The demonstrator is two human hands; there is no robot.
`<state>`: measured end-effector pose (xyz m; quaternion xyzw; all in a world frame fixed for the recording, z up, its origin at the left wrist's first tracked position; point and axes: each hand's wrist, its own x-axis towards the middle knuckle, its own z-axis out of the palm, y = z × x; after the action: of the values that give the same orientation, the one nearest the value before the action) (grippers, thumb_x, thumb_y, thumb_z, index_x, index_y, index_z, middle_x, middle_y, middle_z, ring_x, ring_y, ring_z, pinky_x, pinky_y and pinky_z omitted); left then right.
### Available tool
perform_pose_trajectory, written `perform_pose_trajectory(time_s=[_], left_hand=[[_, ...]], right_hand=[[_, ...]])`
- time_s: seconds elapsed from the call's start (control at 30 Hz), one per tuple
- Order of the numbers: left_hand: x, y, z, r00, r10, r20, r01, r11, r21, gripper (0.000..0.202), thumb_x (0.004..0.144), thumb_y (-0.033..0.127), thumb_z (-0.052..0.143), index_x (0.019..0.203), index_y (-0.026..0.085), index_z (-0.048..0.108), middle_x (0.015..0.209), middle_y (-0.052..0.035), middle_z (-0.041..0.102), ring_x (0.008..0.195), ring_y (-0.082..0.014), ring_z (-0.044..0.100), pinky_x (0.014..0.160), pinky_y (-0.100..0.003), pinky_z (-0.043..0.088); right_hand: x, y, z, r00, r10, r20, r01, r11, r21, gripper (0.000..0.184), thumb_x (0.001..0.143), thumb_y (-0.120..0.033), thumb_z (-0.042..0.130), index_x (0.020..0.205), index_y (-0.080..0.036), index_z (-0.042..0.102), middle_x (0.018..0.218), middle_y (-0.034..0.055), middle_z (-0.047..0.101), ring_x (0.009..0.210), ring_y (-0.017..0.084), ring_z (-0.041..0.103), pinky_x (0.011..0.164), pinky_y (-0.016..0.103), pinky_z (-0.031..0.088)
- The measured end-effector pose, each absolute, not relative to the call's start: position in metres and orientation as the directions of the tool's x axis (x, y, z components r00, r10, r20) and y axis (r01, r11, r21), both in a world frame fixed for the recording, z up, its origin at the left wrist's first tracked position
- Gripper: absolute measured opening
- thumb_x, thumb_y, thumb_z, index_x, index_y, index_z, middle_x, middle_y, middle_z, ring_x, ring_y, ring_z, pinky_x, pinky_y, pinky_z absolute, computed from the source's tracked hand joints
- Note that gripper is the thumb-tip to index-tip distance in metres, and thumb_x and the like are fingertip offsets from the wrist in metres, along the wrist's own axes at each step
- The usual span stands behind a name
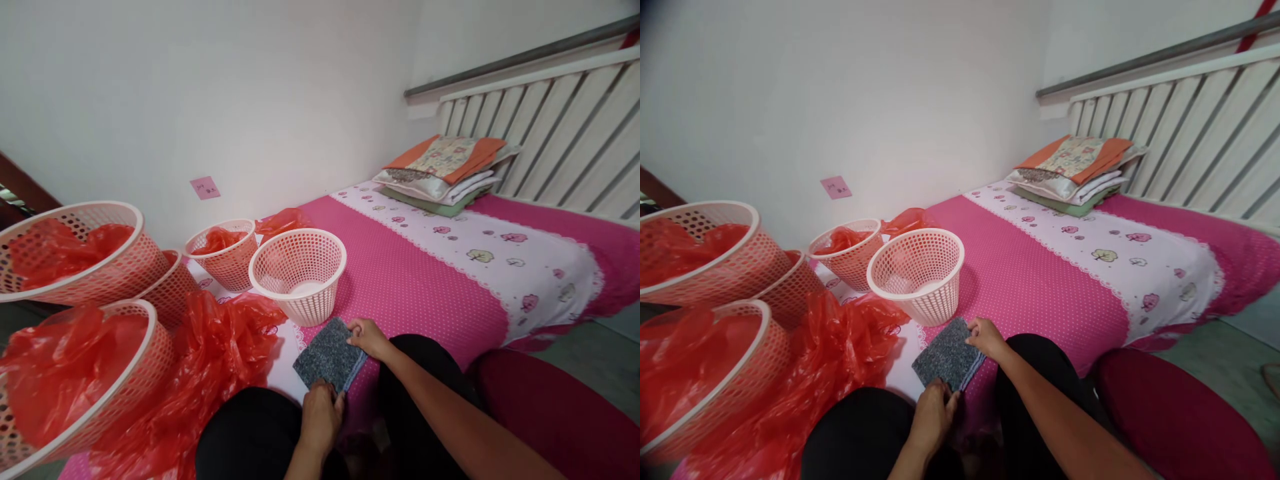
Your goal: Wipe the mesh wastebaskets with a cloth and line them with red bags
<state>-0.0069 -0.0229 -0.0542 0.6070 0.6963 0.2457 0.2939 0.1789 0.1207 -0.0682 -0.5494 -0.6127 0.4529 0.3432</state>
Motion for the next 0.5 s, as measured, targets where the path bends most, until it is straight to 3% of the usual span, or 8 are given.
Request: perform_pose_trajectory(time_s=[0.1,0.17,0.27,0.37,0.5], left_hand=[[-0.009,-0.022,-0.061,-0.175,0.976,-0.127,0.650,0.211,0.730,0.026,0.083,0.025,0.071,0.063,0.023,0.055,0.068,-0.0031,0.060,0.070,-0.0223,0.058,0.072,-0.032,0.035],[-0.012,-0.019,-0.066,-0.275,0.950,-0.147,0.590,0.287,0.754,0.024,0.082,0.020,0.071,0.066,0.023,0.054,0.067,-0.0008,0.059,0.070,-0.0214,0.058,0.072,-0.031,0.036],[-0.019,-0.010,-0.073,-0.486,0.861,-0.149,0.444,0.390,0.807,0.022,0.080,0.017,0.073,0.077,0.023,0.052,0.074,0.0014,0.058,0.074,-0.0203,0.060,0.074,-0.030,0.041],[-0.028,-0.001,-0.083,-0.607,0.775,-0.173,0.327,0.442,0.835,0.025,0.080,0.021,0.075,0.088,0.022,0.051,0.076,0.0020,0.058,0.074,-0.0205,0.062,0.075,-0.032,0.047],[-0.038,0.006,-0.095,-0.642,0.725,-0.249,0.170,0.451,0.876,0.029,0.070,0.025,0.082,0.078,0.022,0.054,0.063,0.0037,0.058,0.060,-0.0198,0.061,0.066,-0.033,0.050]], right_hand=[[0.179,0.120,-0.069,-0.164,0.982,-0.096,0.395,-0.024,-0.918,0.018,0.068,-0.019,0.077,0.070,-0.021,0.059,0.057,-0.0073,0.054,0.055,0.013,0.050,0.056,0.024,0.037],[0.179,0.120,-0.069,-0.146,0.984,-0.100,0.423,-0.029,-0.906,0.026,0.073,-0.025,0.077,0.064,-0.021,0.054,0.058,-0.0055,0.055,0.059,0.013,0.052,0.058,0.024,0.036],[0.179,0.118,-0.069,-0.132,0.983,-0.129,0.460,-0.055,-0.886,0.029,0.081,-0.029,0.074,0.066,-0.022,0.050,0.057,-0.0055,0.054,0.058,0.013,0.053,0.058,0.024,0.037],[0.181,0.116,-0.068,-0.123,0.981,-0.151,0.504,-0.070,-0.861,0.025,0.079,-0.018,0.073,0.071,-0.022,0.050,0.059,-0.0061,0.054,0.058,0.013,0.054,0.058,0.024,0.037],[0.184,0.113,-0.066,-0.070,0.991,-0.113,0.582,-0.051,-0.812,0.033,0.066,-0.001,0.074,0.070,-0.022,0.048,0.069,-0.0027,0.058,0.071,0.016,0.057,0.064,0.026,0.034]])
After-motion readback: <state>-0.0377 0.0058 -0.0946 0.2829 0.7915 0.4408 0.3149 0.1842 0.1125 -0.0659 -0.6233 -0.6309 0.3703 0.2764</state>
